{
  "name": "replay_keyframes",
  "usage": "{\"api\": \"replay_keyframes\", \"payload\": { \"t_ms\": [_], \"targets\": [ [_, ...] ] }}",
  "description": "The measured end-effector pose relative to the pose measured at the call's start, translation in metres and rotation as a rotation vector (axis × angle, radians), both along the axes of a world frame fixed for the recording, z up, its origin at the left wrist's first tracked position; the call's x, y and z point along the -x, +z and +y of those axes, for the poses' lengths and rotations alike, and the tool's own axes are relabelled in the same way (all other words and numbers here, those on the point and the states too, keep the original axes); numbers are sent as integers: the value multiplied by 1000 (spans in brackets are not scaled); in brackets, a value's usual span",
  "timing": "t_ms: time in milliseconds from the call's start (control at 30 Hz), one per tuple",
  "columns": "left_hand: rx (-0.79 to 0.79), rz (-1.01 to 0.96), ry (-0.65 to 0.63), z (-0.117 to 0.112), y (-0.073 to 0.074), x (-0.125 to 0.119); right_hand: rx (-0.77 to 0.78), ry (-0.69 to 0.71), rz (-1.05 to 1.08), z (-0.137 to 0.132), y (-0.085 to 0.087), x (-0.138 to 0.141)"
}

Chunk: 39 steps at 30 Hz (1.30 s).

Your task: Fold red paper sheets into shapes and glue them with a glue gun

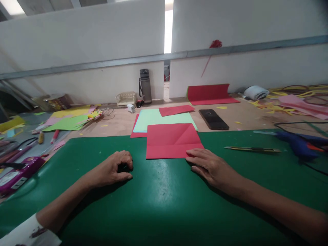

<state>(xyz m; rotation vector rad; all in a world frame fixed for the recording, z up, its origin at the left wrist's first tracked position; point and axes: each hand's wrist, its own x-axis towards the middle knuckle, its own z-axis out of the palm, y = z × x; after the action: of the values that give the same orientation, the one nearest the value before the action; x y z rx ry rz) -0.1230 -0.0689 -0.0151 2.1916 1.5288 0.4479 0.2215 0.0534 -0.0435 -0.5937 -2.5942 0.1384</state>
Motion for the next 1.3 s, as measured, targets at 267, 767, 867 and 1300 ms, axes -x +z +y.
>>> {"api": "replay_keyframes", "payload": {
  "t_ms": [267, 767, 867, 1300],
  "targets": [
    [-28, 39, 32, 1, 0, -5, -16, 4, 4, 0, -1, 0],
    [-285, 492, 477, 30, -18, -2, -36, 5, -16, 0, 0, 0],
    [-304, 567, 657, 43, -14, 7, -41, 9, -20, 0, 0, 0],
    [-155, 593, 721, 74, 2, 18, -11, 2, -39, -3, 5, 0]
  ]
}}
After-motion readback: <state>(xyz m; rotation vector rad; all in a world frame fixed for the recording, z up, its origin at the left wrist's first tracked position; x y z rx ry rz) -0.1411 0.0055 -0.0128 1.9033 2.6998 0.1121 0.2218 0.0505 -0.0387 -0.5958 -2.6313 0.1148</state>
